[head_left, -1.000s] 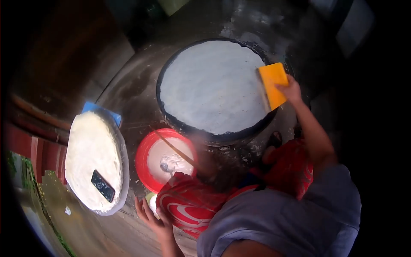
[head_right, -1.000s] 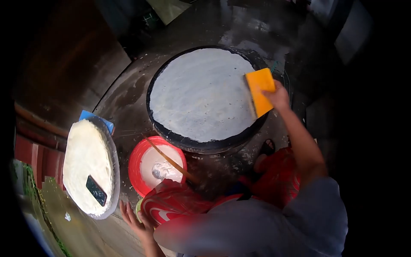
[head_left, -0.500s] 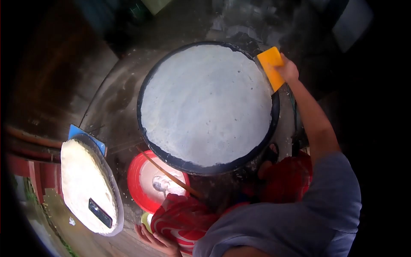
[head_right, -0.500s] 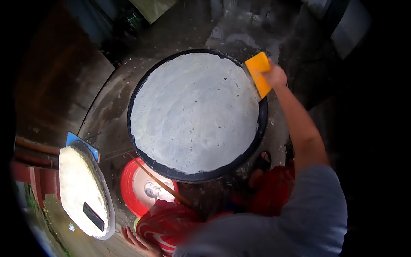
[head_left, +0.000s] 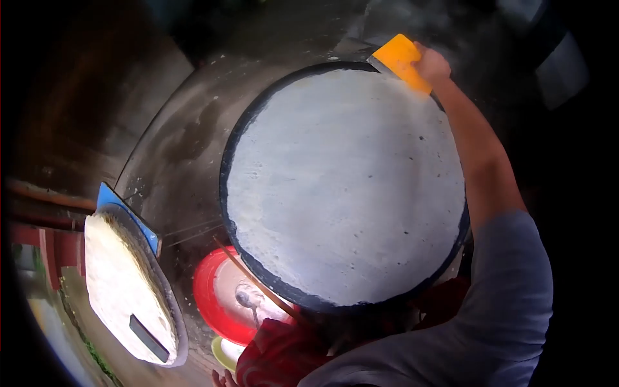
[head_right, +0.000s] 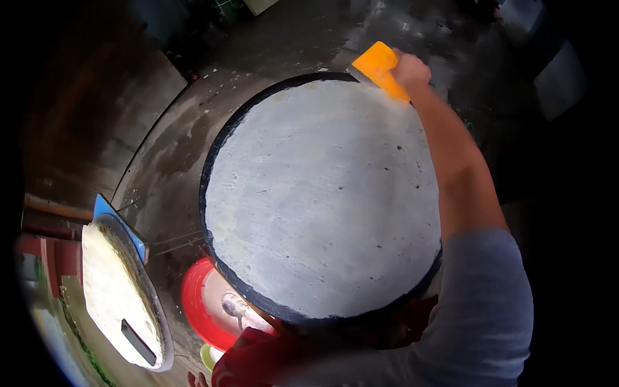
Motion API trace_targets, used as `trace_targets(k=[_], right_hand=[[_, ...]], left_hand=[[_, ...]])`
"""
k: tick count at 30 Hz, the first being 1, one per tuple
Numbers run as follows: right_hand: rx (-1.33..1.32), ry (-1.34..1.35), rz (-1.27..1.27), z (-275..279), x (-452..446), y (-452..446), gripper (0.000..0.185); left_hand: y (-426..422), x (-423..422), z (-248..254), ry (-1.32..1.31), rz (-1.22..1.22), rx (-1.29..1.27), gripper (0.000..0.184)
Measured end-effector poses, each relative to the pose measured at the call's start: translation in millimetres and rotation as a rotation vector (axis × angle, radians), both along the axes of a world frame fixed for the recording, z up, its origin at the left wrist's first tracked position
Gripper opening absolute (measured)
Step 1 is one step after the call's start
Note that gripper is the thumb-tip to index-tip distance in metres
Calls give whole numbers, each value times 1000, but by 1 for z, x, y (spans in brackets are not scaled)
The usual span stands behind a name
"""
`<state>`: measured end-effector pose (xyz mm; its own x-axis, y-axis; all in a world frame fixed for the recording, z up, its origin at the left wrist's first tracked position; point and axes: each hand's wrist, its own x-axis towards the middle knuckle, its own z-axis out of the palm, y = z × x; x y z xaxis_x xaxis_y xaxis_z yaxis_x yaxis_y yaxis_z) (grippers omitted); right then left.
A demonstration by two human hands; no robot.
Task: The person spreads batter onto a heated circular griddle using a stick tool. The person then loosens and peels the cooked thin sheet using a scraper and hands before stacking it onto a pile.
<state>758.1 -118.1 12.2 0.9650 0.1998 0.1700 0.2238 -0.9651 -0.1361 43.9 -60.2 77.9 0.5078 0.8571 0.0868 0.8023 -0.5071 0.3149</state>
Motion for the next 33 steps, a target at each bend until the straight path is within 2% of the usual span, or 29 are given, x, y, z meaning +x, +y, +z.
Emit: trace_targets(k=[2, 6, 8, 11, 13, 14, 16, 17, 20, 22, 23, 25, 26, 27, 28, 29, 30, 32, 33], right_hand=[[-24, -20, 95, -10, 13, 33, 62], [2, -74, 467, -24, 17, 123, 62], [114, -54, 671, -23, -5, 169, 60], [215, -7, 923, -26, -55, 237, 57], [261, 43, 1130, -26, -101, 271, 57], [286, 117, 1262, -25, -121, 287, 58], [233, 206, 1463, -28, -172, 312, 60], [187, 247, 1529, -22, -208, 312, 58], [74, 402, 1828, -7, -312, 292, 52], [46, 386, 2032, 1, -372, 257, 46], [-48, 440, 2057, 13, -401, 230, 35], [-177, 392, 2213, 17, -452, 169, 12], [-131, 398, 2261, 5, -473, 131, 14], [-134, 385, 2343, 17, -485, 94, 14], [-292, 111, 2416, 25, -495, 59, 13], [-332, 54, 2412, 38, -497, 28, 10], [-257, 70, 2418, 51, -496, 7, 7], [-44, 218, 2232, 61, -487, -23, 6], [-39, 283, 2068, 66, -478, -38, 9]], left_hand=[[1, 0, 1, 22, 15, -26, 50], [5, -18, -13, 56, -39, -15, 49], [5, -20, -13, 66, -102, 8, 48], [2, -15, -10, 1, 51, -30, 47], [-2, -48, -31, 10, -141, 74, 48], [-5, -42, -26, 12, -128, 74, 48], [-6, -15, -13, -206, 157, -57, 51], [-7, -17, -10, -227, 172, -100, 53], [-8, -31, -10, -191, 118, -16, 55], [-10, -40, -9, -187, 94, 35, 51], [-10, -45, -11, -190, 64, 86, 47], [-14, -57, -21, -260, 76, 92, 45], [-17, -64, -23, -323, 86, 97, 44], [-18, -67, -22, -304, 96, 119, 45], [-19, -70, -24, -308, 91, 120, 45], [-21, -76, -28, -350, 99, 126, 45], [-23, -81, -30, -392, 106, 132, 46], [-27, -87, -27, -398, 99, 118, 44], [-28, -90, -26, -390, 99, 131, 44]])
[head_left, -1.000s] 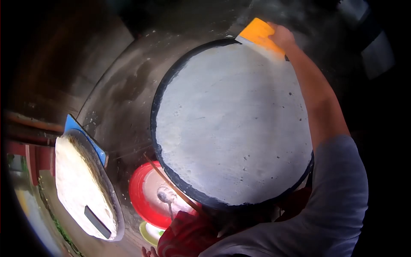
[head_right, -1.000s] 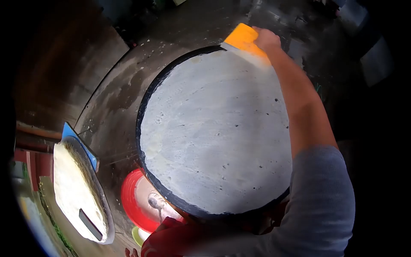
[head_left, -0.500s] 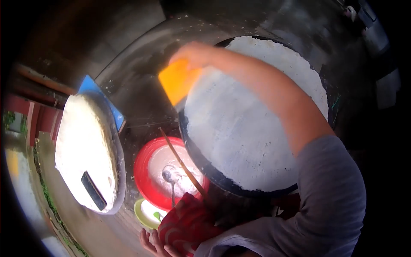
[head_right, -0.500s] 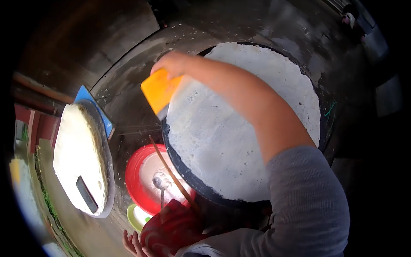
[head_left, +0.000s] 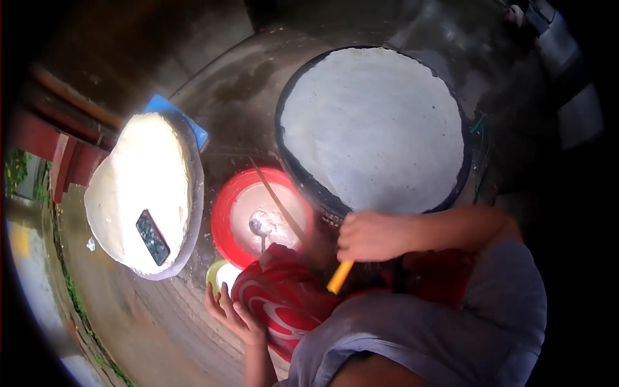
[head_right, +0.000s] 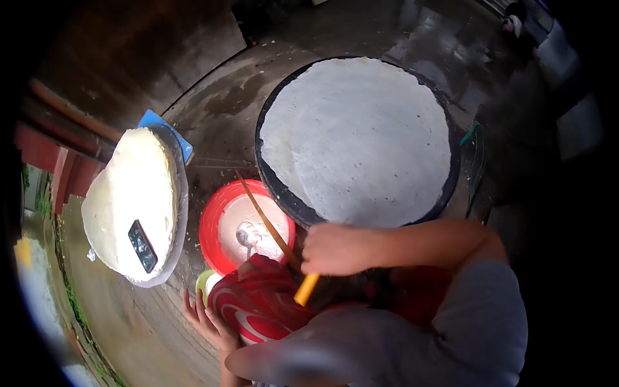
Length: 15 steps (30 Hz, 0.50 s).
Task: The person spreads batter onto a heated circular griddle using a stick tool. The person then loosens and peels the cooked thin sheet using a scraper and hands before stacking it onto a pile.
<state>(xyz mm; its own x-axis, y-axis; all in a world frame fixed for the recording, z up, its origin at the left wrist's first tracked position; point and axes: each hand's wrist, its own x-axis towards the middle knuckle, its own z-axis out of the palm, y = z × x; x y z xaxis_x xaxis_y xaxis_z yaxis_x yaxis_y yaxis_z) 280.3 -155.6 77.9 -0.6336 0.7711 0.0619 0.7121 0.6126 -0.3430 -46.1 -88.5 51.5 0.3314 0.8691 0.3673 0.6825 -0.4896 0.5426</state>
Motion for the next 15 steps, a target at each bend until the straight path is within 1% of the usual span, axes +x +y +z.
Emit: trace_targets(k=[1, 2, 3, 4, 5, 6, 7, 8, 10, 11, 12, 13, 15], right_hand=[[-55, 13, -165, 5, 13, -16, 12], [-158, 39, -485, 11, 27, -33, 17], [-256, 68, -790, 15, 42, -51, 21], [-102, 219, -958, -1, 65, -72, 27], [51, 353, -1134, -31, 93, -97, 36], [234, 269, -1246, -43, 109, -116, 35], [121, 578, -1244, -40, 124, -132, 29], [133, 810, -1224, -46, 134, -148, 22], [154, 1068, -1365, -53, 142, -179, 22], [178, 1152, -1475, -47, 134, -187, 22], [179, 1189, -1472, -53, 138, -202, 23], [172, 1204, -1497, -57, 136, -215, 23], [174, 1229, -1547, -52, 117, -228, 23]], left_hand=[[-1, -2, 0, 5, -2, 12, 43], [-1, -4, -2, -15, -2, -12, 42], [7, -6, -3, 82, -60, 103, 41], [19, -10, 2, 192, -94, 225, 40], [39, -12, 17, 327, -175, 276, 38], [66, -13, 31, 382, -199, 381, 38], [96, -13, 40, 333, -174, 411, 39], [130, -15, 40, 282, -151, 395, 41], [199, -31, 14, 340, -143, 363, 41], [221, -37, 4, 451, -121, 312, 42], [231, -40, -4, 430, -70, 208, 43], [247, -47, -23, 378, -17, 273, 40], [265, -66, -38, 384, 101, 188, 37]])
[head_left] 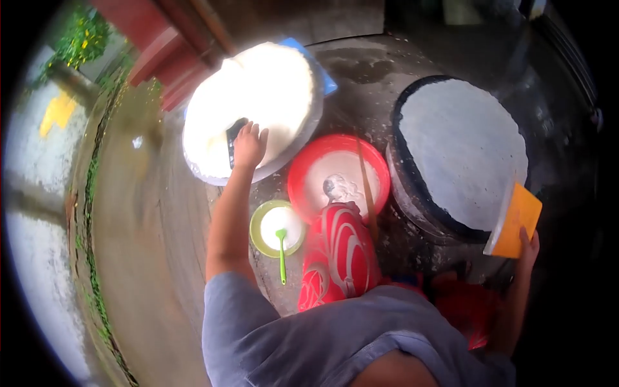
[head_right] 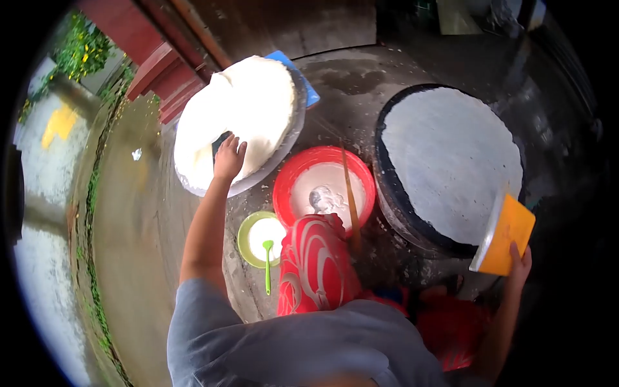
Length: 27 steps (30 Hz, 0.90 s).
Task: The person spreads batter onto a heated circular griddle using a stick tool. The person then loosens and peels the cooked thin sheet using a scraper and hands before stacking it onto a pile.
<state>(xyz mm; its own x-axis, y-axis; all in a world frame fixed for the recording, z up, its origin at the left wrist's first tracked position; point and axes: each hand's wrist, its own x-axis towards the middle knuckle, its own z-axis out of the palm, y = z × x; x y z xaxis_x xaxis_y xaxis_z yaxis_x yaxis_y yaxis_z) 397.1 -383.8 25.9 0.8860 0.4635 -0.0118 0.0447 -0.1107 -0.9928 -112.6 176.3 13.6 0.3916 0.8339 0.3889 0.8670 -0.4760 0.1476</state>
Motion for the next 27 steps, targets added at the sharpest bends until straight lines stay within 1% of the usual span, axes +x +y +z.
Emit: trace_targets(k=[1, 2, 4, 5, 7, 10, 11, 13, 16, 22, 24, 26, 27], right_hand=[[1, 12, -25, 5, -14, -1, 23], [1, 10, -14, 5, -23, -5, 23], [-71, 21, -37, 4, -38, -10, 21], [-73, 17, -33, 4, -47, -9, 21], [-67, 62, -49, 11, -71, 2, 18], [-110, 77, -69, 11, -86, 18, 16], [-113, 76, -61, 10, -87, 24, 16], [-64, 64, -8, 7, -88, 32, 16], [-78, 53, 11, 7, -89, 40, 20], [-130, 30, -16, 13, -106, 69, 17], [-134, 31, 4, 10, -105, 75, 17], [-146, 30, 21, 7, -103, 76, 17], [-139, 41, 57, 5, -102, 78, 20]], left_hand=[[5, -10, -3, -2, 69, -11, 35], [1, -14, 6, 13, 281, -132, 42], [-8, -24, 3, 62, 581, -111, 55], [-11, -27, 0, 59, 584, -115, 55], [-15, -34, -4, 55, 651, -289, 67], [-11, -33, 3, 35, 621, -358, 67], [-5, -34, -2, 20, 616, -315, 69], [2, -34, -2, -1, 644, -333, 70], [14, -39, -2, -60, 659, -339, 69], [47, -60, 2, -111, 630, -241, 65], [61, -66, 2, -127, 535, -145, 65], [81, -71, -8, -164, 550, -119, 66], [90, -72, -14, -200, 559, -89, 68]])
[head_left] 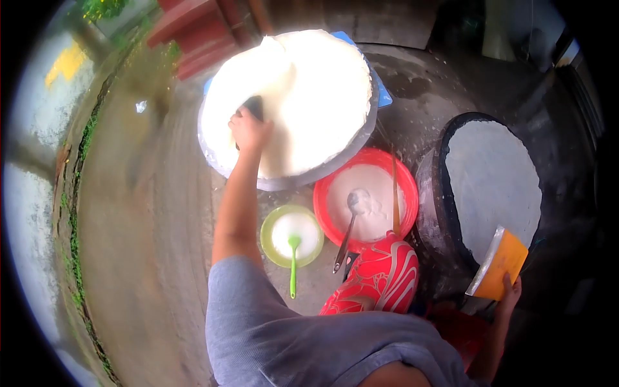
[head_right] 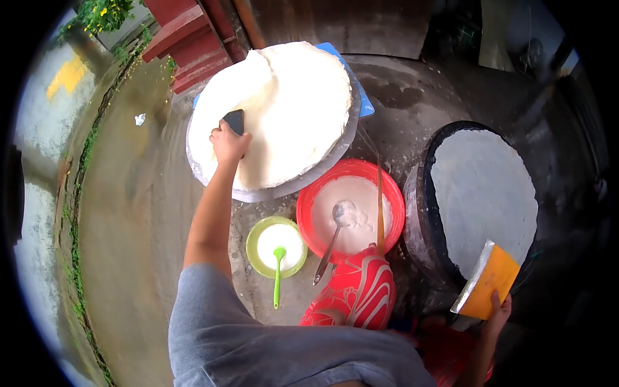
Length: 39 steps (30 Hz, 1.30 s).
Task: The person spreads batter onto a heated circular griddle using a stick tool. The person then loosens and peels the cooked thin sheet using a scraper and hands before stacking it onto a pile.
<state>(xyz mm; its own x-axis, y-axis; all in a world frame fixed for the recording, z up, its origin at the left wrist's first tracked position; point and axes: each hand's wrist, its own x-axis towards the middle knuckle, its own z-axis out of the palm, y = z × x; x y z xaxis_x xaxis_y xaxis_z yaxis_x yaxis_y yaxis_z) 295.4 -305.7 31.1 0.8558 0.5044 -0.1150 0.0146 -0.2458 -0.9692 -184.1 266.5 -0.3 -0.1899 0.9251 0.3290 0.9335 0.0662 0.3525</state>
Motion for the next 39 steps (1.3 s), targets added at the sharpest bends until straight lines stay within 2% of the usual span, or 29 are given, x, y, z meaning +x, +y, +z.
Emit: trace_targets(k=[1, 4, 7, 11, 13, 15, 19, 21, 22, 23, 25, 26, 31, 34, 35, 37, 38, 39], right_hand=[[7, 15, 34, -1, 1, 3, 23], [8, 11, 58, 5, -5, 17, 23], [3, -5, 61, -2, -4, 21, 22], [12, 8, 56, -3, -9, 30, 21], [23, 23, 80, -5, -6, 35, 21], [29, 31, 88, -5, -7, 41, 20], [9, 37, 90, 0, -14, 52, 17], [2, 38, 91, -4, -12, 51, 17], [-3, 40, 89, -6, -11, 50, 17], [-4, 39, 90, -7, -12, 51, 17], [-9, 40, 79, -7, -14, 53, 17], [-8, 37, 78, -8, -13, 53, 17], [14, 69, 74, -13, -14, 51, 17], [0, 56, 110, -22, -6, 41, 23], [0, 58, 108, -24, -5, 39, 23], [-3, 59, 108, -26, -5, 37, 24], [-2, 61, 106, -27, -3, 36, 24], [-4, 62, 100, -28, -2, 34, 24]], left_hand=[[-1, 1, 0, -5, 4, -3, 68], [-26, 7, 11, 216, 99, -160, 72], [-34, -4, 2, 176, 146, -211, 69], [-35, -17, 9, 121, 78, -253, 64], [-33, -21, 12, 93, 89, -224, 61], [-25, -27, 6, -11, -2, -56, 60], [-1, -34, -3, -54, -43, 83, 59], [17, -39, -3, -356, -14, 69, 55], [18, -39, 5, -645, -29, 53, 43], [26, -43, 1, -646, -28, 53, 43], [35, -47, 7, -1249, 58, 28, 34], [35, -48, 9, -1366, 103, 48, 31], [46, -64, 3, -1333, 125, 81, 35], [49, -73, -3, -975, 155, 31, 41], [48, -71, -6, -973, 153, 30, 41], [32, -58, 3, -255, 252, 40, 43], [22, -52, 14, -204, 239, -77, 51], [17, -53, 11, -202, 236, -74, 51]])
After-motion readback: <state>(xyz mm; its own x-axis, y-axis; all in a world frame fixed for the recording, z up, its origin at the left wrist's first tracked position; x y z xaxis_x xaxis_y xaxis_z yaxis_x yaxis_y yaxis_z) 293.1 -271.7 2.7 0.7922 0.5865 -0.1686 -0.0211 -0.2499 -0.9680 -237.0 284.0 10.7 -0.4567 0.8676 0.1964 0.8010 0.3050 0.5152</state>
